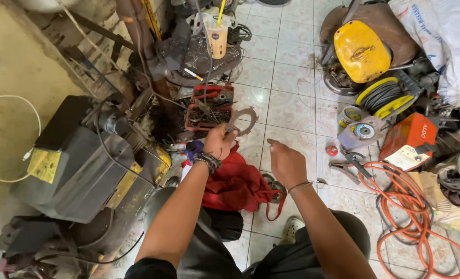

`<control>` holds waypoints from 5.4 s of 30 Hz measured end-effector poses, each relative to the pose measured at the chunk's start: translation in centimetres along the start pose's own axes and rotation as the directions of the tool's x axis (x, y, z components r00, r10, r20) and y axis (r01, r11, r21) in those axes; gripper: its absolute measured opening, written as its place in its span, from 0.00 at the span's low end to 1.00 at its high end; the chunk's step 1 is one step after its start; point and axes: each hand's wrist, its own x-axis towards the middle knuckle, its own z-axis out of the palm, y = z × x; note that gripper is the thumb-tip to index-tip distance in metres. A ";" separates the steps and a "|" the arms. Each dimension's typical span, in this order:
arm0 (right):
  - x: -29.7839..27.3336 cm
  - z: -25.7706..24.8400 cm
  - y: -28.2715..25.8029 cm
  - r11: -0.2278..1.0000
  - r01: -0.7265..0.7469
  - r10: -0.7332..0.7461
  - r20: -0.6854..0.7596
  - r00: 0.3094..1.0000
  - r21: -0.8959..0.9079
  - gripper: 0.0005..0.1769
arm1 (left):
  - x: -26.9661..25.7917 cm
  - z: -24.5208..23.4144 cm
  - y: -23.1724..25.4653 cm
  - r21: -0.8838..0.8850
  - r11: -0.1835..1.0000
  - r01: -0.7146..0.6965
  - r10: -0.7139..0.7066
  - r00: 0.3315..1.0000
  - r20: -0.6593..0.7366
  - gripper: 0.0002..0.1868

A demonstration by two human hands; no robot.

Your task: The person holds a circular metal component with a red cloth in their left hand and uses a metal file in their right hand to smooth the edges of the component. They rotate the object periodically to file different sections of the rim.

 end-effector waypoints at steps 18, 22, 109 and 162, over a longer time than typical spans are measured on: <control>-1.9 4.2 2.6 0.439 -0.393 0.400 0.215 0.891 0.808 0.18 | -2.1 4.2 0.8 -0.585 0.647 0.488 -0.423 0.869 0.257 0.16; -2.5 2.0 0.9 0.339 -0.358 0.394 0.214 0.894 0.870 0.18 | -4.2 3.6 3.4 -0.518 0.705 0.485 -0.370 0.874 0.314 0.16; -2.9 -1.0 -7.9 0.886 -0.043 0.066 -0.033 0.997 0.461 0.38 | -6.5 -2.0 13.0 -0.648 0.711 0.274 -0.415 0.907 -0.072 0.19; -2.5 0.6 -5.1 -0.053 -0.341 0.564 0.310 0.766 0.939 0.06 | -6.2 -1.7 13.6 -0.623 0.722 0.300 -0.058 0.924 0.378 0.22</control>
